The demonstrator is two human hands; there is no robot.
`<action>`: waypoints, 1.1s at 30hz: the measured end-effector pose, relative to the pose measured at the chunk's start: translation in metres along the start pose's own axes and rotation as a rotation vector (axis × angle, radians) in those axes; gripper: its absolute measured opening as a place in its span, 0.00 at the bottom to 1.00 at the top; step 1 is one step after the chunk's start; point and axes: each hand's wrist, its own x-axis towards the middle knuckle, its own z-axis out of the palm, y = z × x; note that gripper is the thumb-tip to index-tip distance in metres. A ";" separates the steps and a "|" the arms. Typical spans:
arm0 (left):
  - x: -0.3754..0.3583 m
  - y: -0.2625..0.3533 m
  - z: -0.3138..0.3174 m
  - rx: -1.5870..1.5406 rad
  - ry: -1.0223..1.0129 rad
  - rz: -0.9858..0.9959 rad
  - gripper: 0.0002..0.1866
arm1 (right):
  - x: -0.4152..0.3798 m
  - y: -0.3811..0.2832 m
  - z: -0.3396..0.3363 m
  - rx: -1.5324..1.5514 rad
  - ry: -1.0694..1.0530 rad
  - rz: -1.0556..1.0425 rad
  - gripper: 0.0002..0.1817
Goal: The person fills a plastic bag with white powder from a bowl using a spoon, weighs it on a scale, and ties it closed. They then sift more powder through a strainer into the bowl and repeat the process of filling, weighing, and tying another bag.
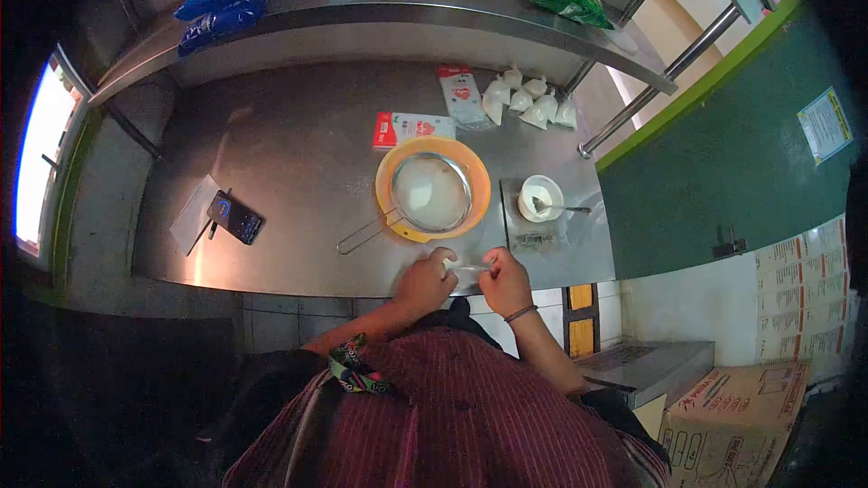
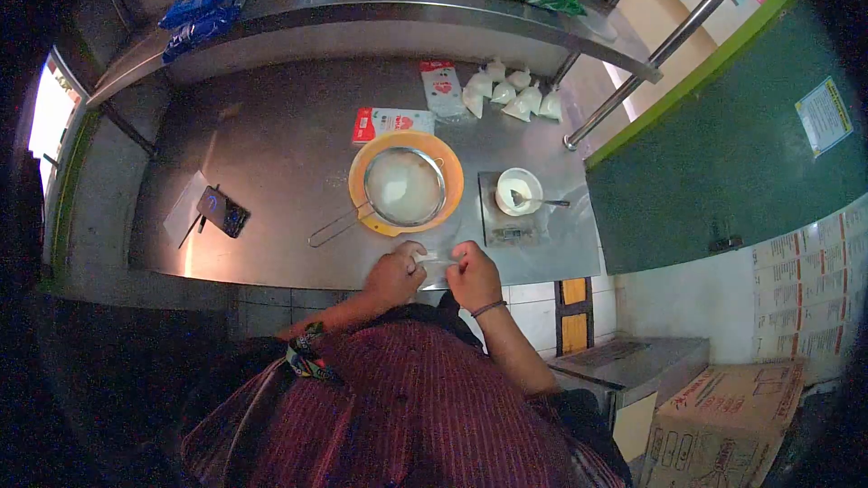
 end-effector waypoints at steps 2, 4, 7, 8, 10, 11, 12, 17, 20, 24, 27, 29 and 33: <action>0.001 0.002 -0.002 0.258 0.010 0.067 0.19 | -0.002 0.009 0.007 0.109 -0.030 -0.008 0.08; -0.001 0.007 -0.005 0.278 -0.021 0.064 0.20 | -0.006 0.004 0.008 0.217 -0.068 -0.011 0.06; 0.002 0.013 -0.012 0.143 -0.115 0.014 0.22 | -0.007 -0.001 0.006 0.042 -0.092 -0.128 0.04; 0.002 0.014 -0.013 -0.014 -0.183 -0.039 0.22 | -0.007 0.000 0.008 -0.019 -0.043 -0.191 0.05; 0.003 -0.002 0.004 -0.047 -0.090 0.092 0.22 | -0.006 0.004 0.013 -0.081 0.011 -0.253 0.05; 0.005 -0.012 0.014 -0.084 0.006 0.219 0.22 | -0.005 0.006 0.016 -0.107 -0.002 -0.233 0.07; 0.005 -0.010 0.013 -0.084 0.005 0.220 0.22 | -0.005 0.005 0.018 -0.134 -0.018 -0.213 0.09; 0.006 -0.013 0.011 -0.116 -0.004 0.362 0.22 | -0.003 0.000 0.021 -0.241 0.000 -0.234 0.12; 0.004 -0.019 0.012 -0.209 -0.104 0.158 0.24 | 0.001 -0.007 0.021 -0.148 -0.074 -0.137 0.13; 0.002 -0.017 0.015 -0.178 0.037 0.164 0.25 | 0.001 -0.009 0.028 -0.042 -0.077 -0.089 0.13; 0.002 -0.020 0.012 -0.126 0.151 0.181 0.26 | -0.001 -0.015 0.021 -0.031 -0.106 -0.055 0.14; 0.001 -0.018 0.007 -0.047 0.121 0.087 0.26 | 0.001 -0.005 0.020 -0.136 -0.193 -0.101 0.14; -0.002 -0.010 0.006 0.036 0.096 0.055 0.26 | 0.002 -0.026 0.010 -0.308 -0.430 -0.009 0.18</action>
